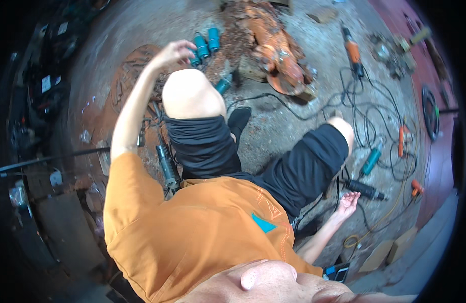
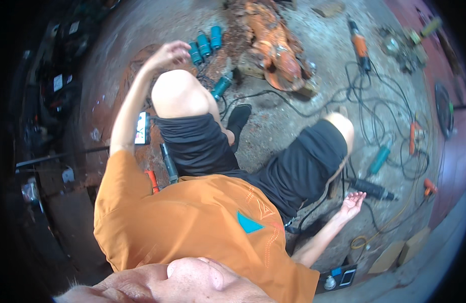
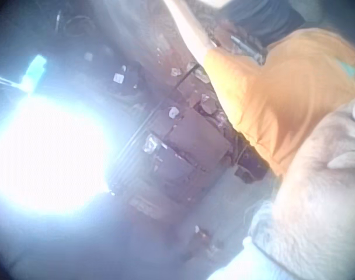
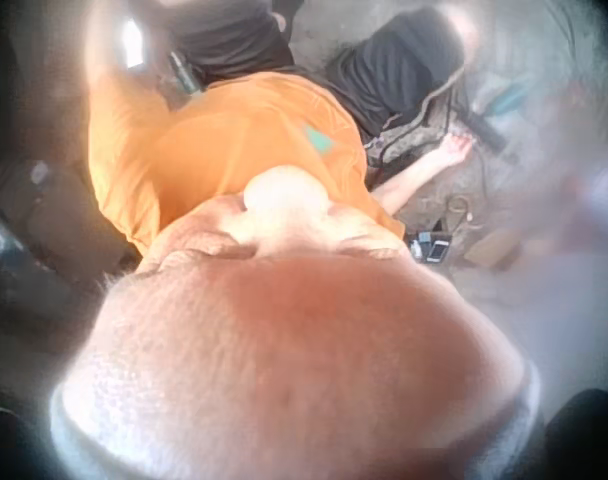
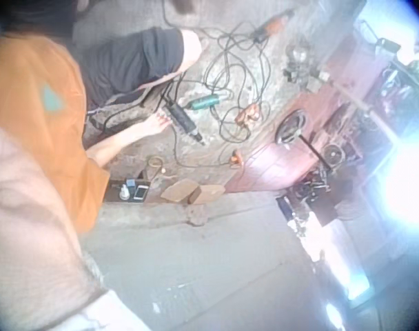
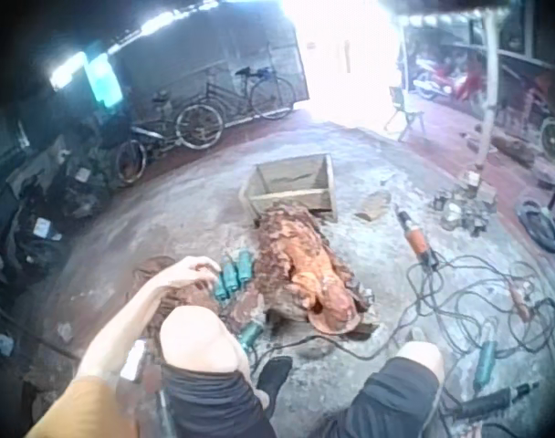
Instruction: The person uses a rotary tool to carve a piece of wood. They hold the tool with both hands and work on different sections of the wood, occasionally adjusting their grip and position.
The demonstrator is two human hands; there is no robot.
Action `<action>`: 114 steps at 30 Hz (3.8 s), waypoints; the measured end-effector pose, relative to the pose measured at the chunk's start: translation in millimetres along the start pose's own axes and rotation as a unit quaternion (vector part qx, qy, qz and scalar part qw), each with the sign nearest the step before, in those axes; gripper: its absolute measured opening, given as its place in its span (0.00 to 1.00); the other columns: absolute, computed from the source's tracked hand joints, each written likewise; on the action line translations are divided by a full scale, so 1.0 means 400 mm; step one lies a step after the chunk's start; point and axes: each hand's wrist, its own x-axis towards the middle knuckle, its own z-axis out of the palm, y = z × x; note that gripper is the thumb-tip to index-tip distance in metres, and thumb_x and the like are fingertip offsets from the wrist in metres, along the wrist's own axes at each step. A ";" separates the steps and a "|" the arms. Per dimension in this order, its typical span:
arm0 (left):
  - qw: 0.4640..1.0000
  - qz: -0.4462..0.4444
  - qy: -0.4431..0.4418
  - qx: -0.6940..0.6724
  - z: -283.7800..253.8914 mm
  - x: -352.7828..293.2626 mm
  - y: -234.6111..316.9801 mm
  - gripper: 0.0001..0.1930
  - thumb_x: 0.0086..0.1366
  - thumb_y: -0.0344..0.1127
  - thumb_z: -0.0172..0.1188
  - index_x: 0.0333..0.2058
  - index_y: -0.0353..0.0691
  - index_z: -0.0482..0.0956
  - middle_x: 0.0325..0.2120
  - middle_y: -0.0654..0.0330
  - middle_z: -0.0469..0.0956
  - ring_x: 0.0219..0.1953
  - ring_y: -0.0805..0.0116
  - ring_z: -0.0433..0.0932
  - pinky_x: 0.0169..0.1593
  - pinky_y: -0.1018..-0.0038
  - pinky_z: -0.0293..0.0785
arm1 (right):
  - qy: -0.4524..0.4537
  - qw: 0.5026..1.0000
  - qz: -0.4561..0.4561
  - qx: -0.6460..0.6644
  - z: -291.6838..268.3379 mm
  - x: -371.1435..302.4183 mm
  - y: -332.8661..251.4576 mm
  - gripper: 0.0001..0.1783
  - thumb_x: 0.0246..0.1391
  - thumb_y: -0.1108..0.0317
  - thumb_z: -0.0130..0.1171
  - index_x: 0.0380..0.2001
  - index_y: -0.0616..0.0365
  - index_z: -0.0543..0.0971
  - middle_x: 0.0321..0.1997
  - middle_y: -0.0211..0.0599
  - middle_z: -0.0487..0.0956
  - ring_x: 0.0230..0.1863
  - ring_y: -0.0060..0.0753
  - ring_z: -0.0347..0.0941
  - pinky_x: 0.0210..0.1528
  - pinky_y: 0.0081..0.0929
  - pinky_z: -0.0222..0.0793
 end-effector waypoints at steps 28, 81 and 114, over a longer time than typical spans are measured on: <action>0.987 0.056 0.147 -0.035 0.553 0.078 -0.484 0.28 0.56 0.35 0.64 0.55 0.35 0.69 0.47 0.50 0.77 0.49 0.65 0.76 0.50 0.69 0.73 | -0.468 0.676 0.164 -0.545 0.916 -0.491 0.800 0.12 0.63 0.62 0.52 0.45 0.54 0.77 0.33 0.28 0.79 0.33 0.18 0.73 0.35 0.18 0.68; 0.957 0.146 -0.161 -0.190 0.122 -0.012 0.305 0.26 0.58 0.37 0.67 0.55 0.41 0.72 0.44 0.63 0.78 0.47 0.71 0.75 0.56 0.69 0.70 | -0.391 0.861 0.323 -0.020 1.158 -0.385 0.828 0.37 0.55 0.36 0.53 0.47 0.63 0.70 0.45 0.56 0.78 0.46 0.56 0.78 0.49 0.49 0.77; 0.978 0.190 -0.079 -0.035 0.159 -0.066 0.279 0.19 0.53 0.35 0.71 0.38 0.41 0.69 0.30 0.67 0.76 0.34 0.80 0.74 0.39 0.77 0.71 | -0.312 0.878 0.362 0.020 1.155 -0.475 0.867 0.37 0.58 0.39 0.51 0.50 0.67 0.66 0.42 0.51 0.77 0.42 0.46 0.79 0.47 0.40 0.80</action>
